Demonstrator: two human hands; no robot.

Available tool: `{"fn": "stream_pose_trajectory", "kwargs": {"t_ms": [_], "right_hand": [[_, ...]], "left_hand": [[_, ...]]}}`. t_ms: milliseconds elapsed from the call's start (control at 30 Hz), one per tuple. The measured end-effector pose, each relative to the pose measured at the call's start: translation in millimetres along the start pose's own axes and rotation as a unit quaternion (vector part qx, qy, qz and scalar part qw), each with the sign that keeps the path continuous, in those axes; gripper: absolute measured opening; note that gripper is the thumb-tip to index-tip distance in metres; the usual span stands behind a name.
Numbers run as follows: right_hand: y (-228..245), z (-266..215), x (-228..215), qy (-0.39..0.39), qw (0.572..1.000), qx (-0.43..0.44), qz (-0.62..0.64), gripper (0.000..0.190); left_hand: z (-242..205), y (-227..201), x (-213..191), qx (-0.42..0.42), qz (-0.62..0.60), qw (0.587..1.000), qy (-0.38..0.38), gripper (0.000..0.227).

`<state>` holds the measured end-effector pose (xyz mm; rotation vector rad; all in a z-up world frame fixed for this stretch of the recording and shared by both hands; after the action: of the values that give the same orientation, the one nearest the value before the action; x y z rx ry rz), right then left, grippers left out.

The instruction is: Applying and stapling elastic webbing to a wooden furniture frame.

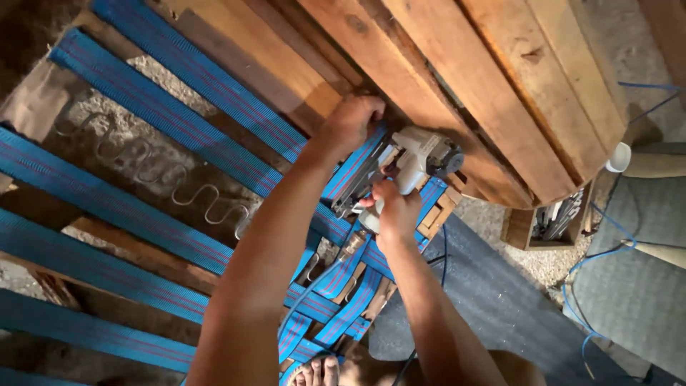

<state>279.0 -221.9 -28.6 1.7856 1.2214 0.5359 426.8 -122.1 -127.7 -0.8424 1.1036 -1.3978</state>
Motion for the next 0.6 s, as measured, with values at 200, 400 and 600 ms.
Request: {"fn": "stream_pose_trajectory", "kwargs": {"t_ms": [200,400,600], "right_hand": [[7.3,-2.3,-9.3,0.008,0.999,0.022,-0.034,0.027],[12.6,-7.2,0.0,0.049,0.998,-0.012,-0.034,0.028],[7.0,-4.0,9.1,0.012,0.998,-0.037,-0.054,0.030]], "left_hand": [[-1.1,4.1,2.1,0.019,-0.013,1.000,-0.003,0.007],[-21.9,-85.5,-73.3,-0.023,0.082,0.996,0.012,0.014],[-122.4,-152.2,-185.4,-0.087,0.363,0.924,-0.081,0.015]]}}
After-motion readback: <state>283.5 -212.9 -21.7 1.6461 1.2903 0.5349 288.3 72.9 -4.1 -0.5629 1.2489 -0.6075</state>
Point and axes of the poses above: each hand's wrist, its own z-axis towards the middle knuckle, its own x-axis out of the palm, y = z × x, the point moved 8 cm from there along z, towards the middle knuckle, and after that the axes turned 5 degrees about -z, right-handed, at the moved point
